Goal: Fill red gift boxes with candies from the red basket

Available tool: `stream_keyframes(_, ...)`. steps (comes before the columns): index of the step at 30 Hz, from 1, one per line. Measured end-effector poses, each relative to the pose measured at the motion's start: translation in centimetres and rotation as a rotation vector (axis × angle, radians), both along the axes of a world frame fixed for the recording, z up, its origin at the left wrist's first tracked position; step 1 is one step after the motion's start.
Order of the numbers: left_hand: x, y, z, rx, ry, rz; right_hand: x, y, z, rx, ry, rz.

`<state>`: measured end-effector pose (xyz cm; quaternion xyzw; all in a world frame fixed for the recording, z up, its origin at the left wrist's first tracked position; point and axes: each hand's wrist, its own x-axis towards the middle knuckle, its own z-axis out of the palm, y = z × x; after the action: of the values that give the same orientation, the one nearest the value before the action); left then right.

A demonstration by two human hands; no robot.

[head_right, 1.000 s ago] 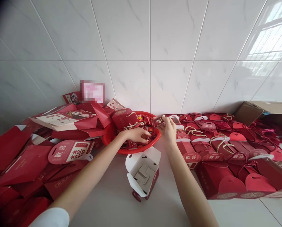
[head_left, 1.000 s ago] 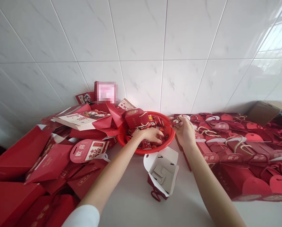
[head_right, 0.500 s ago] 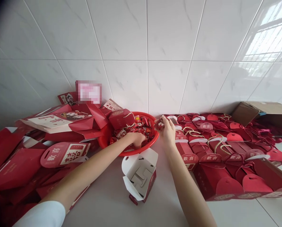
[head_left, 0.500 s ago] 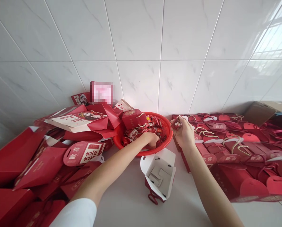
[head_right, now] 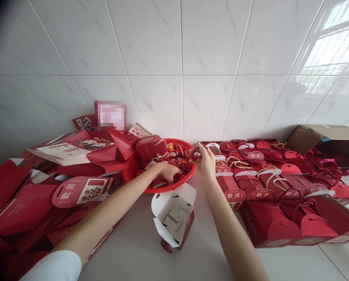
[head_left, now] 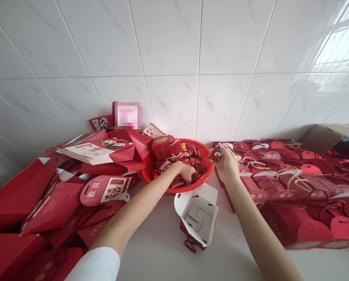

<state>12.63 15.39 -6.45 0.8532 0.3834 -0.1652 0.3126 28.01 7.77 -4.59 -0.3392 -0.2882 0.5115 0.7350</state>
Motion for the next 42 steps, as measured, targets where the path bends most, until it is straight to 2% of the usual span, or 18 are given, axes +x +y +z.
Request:
stream_keyframes(11, -0.7, 0.0, 0.1, -0.193, -0.120, 0.120, -0.3, 0.0, -0.1, -0.001, -0.035, 0.016)
stream_keyframes(16, -1.0, 0.1, 0.1, -0.216, -0.207, 0.185, -0.5, -0.1, 0.0, -0.017, -0.025, 0.031)
stream_keyframes(20, -2.0, 0.5, 1.1, -0.200, -0.470, 0.288, -0.5, -0.3, 0.1, -0.015, -0.019, 0.026)
stream_keyframes(24, -2.9, 1.0, 1.9, -0.093, -0.826, 0.424, -0.5, -0.3, -0.1, -0.006, -0.028, 0.027)
stream_keyframes(28, -3.1, 0.9, 2.0, -0.067, -1.035, 0.497, -0.6, 0.1, -0.6, -0.019, -0.029, 0.029)
stream_keyframes(34, -2.8, 0.6, 2.4, -0.045, -1.183, 0.529, -1.0, 0.4, -1.3, -0.088, -0.064, 0.022)
stream_keyframes(40, -2.4, 0.3, 2.5, -0.054, -1.239, 0.543, -1.6, 0.4, -1.9, -0.089, -0.038, 0.226)
stream_keyframes(42, -2.3, 0.2, 2.5, -0.079, -1.230, 0.542, -1.8, 0.5, -2.2, -0.089, -0.027, 0.248)
